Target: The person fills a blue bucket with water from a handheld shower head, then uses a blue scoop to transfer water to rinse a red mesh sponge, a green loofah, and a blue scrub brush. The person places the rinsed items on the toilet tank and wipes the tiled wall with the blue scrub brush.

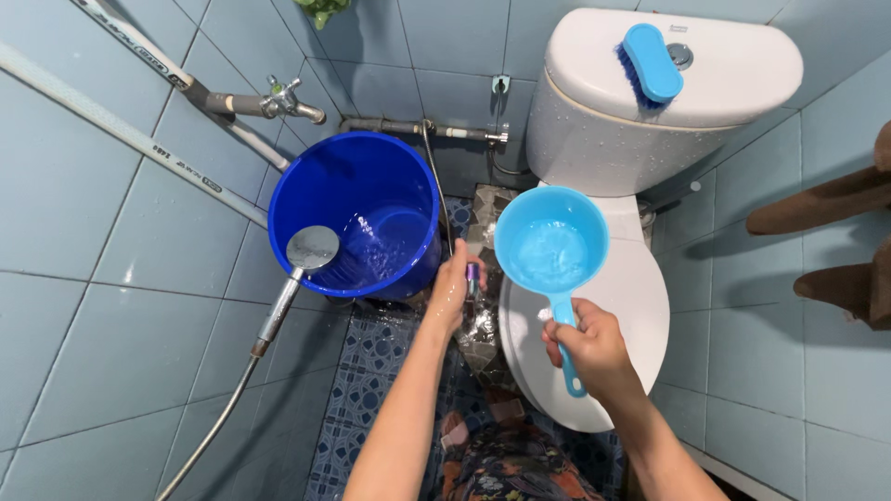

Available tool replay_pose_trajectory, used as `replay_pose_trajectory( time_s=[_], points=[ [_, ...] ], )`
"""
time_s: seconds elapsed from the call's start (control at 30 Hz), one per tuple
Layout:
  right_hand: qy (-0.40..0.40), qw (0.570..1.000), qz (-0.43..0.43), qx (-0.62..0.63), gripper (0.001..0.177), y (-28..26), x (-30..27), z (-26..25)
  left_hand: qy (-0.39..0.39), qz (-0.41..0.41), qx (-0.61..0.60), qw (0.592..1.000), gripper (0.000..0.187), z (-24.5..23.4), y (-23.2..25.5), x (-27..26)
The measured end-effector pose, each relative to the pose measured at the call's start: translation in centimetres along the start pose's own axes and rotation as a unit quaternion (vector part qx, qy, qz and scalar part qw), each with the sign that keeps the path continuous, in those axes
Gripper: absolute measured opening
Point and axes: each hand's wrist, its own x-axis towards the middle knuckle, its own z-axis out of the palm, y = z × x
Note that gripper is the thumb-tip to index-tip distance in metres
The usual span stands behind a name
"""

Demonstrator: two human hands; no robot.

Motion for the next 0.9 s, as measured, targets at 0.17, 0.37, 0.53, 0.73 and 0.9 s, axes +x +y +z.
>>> replay_pose_trajectory(
  time_s=[0.17, 0.37, 0.53, 0.73, 0.9],
  points=[
    [-0.014, 0.99, -0.054, 0.128, 0.031, 3.1, 3.9, 1.3, -0.013, -0.024, -0.054, 0.998, 0.06, 1.8, 2.3, -1.6],
    [-0.055, 0.964, -0.168, 0.201, 0.055, 5.3, 7.3, 4.9, 0.004, -0.007, -0.107, 0.994, 0.063, 5.6, 5.2, -3.3],
    [-0.076, 0.963, -0.228, 0.122, 0.065, 4.3, 6.1, 5.8, 0.023, 0.058, -0.116, 0.991, 0.059, 5.7, 5.9, -3.8],
    [-0.042, 0.961, -0.191, 0.197, 0.065, 0.4, 6.4, 7.0, 0.04, 0.253, 0.18, 0.95, 0.07, 4.4, 3.4, -4.1],
    [-0.053, 0.943, -0.173, 0.28, 0.058, -2.3, 5.1, 6.8, 0.053, 0.334, 0.209, 0.917, 0.057, 4.0, -2.3, -5.9]
  ],
)
